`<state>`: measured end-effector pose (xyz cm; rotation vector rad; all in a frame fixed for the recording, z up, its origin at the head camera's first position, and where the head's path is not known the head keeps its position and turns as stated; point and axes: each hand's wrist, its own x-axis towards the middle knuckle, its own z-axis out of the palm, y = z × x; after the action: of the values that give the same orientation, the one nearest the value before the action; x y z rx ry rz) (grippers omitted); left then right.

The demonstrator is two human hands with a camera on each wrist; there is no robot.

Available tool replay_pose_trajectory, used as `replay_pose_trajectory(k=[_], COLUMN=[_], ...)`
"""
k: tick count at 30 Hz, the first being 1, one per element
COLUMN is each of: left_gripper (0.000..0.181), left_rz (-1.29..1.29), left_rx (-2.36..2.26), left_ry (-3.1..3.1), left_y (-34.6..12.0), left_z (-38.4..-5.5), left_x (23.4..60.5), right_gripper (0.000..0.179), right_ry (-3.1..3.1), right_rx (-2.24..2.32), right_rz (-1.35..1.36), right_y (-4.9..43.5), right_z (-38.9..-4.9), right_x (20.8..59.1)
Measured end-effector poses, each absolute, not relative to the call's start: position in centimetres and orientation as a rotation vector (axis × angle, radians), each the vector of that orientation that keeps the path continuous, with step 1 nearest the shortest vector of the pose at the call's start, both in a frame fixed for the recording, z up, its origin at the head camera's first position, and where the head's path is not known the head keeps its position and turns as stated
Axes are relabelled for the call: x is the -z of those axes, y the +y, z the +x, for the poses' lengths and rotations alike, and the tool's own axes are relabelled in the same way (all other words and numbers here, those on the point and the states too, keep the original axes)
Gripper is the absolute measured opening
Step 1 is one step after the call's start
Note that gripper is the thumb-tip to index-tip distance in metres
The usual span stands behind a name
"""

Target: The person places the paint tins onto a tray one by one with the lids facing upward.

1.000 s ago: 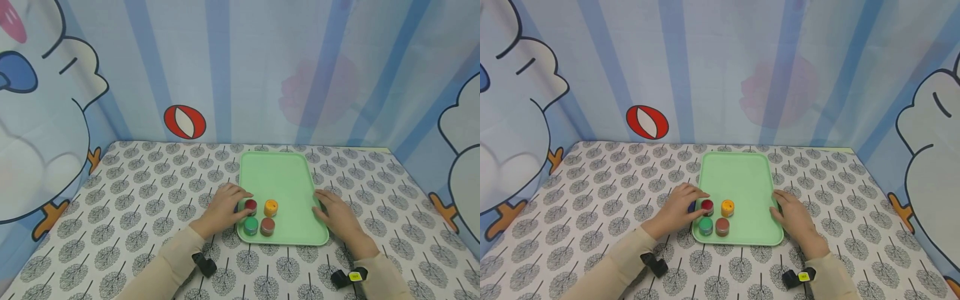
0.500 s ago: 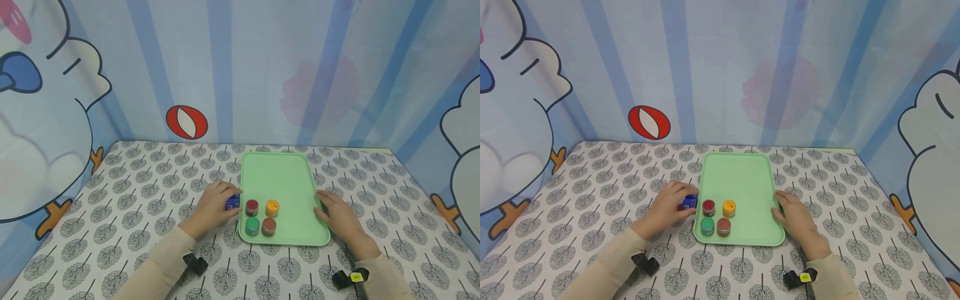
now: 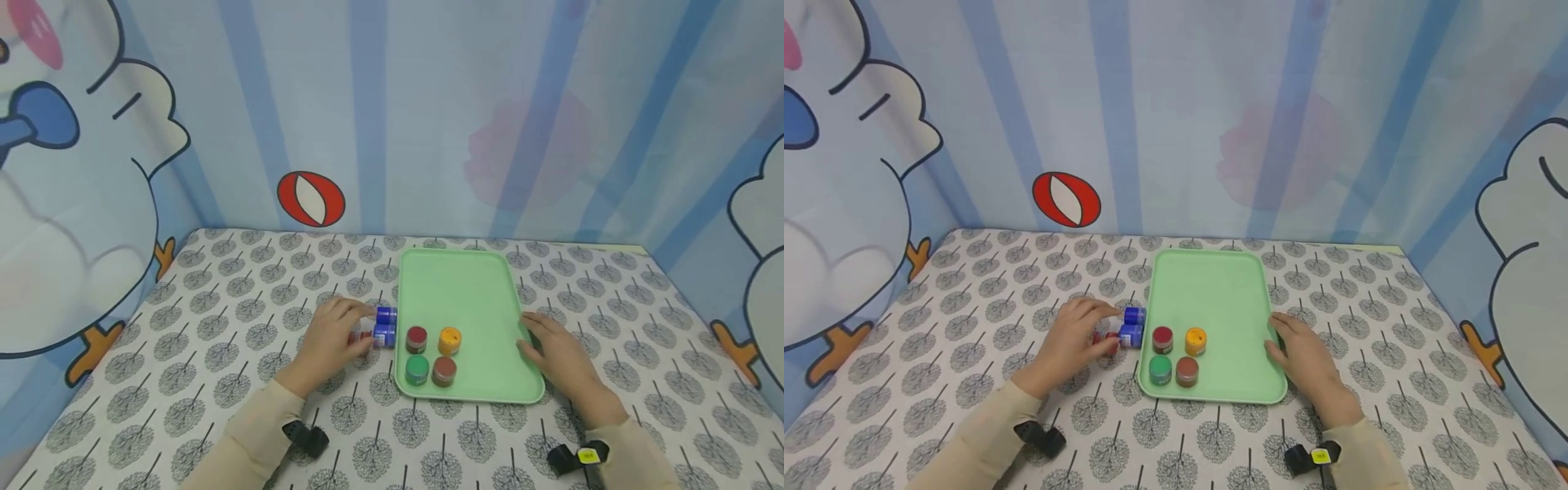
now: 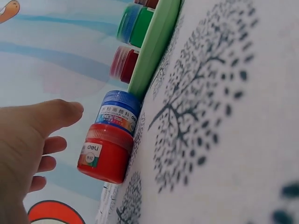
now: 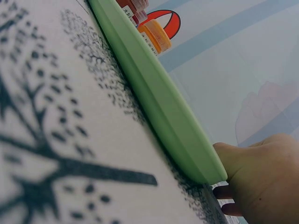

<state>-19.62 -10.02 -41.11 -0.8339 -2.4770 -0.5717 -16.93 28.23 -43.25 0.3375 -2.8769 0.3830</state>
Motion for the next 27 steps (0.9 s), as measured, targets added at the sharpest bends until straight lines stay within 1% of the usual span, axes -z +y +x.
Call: replay_pose_trajectory(k=[12, 21, 27], left_gripper=[0.044, 0.047, 0.050], left_rz=[-0.828, -0.871, -0.875], left_rx=[0.506, 0.445, 0.421], left_ry=[-2.351, -2.535, -2.606], left_y=[-11.2, -11.1, -11.6], left_z=[-20.4, -20.4, -20.5], left_x=[42.7, 42.7, 43.4], right_gripper=[0.050, 0.050, 0.050], right_ry=[-2.867, -2.868, -2.871], right_rx=[-0.420, -0.407, -0.398], right_rz=[0.360, 0.341, 0.353], right_y=[28.0, 28.2, 28.0], right_z=[-17.1, -17.1, -17.2], right_x=[43.6, 43.5, 43.6])
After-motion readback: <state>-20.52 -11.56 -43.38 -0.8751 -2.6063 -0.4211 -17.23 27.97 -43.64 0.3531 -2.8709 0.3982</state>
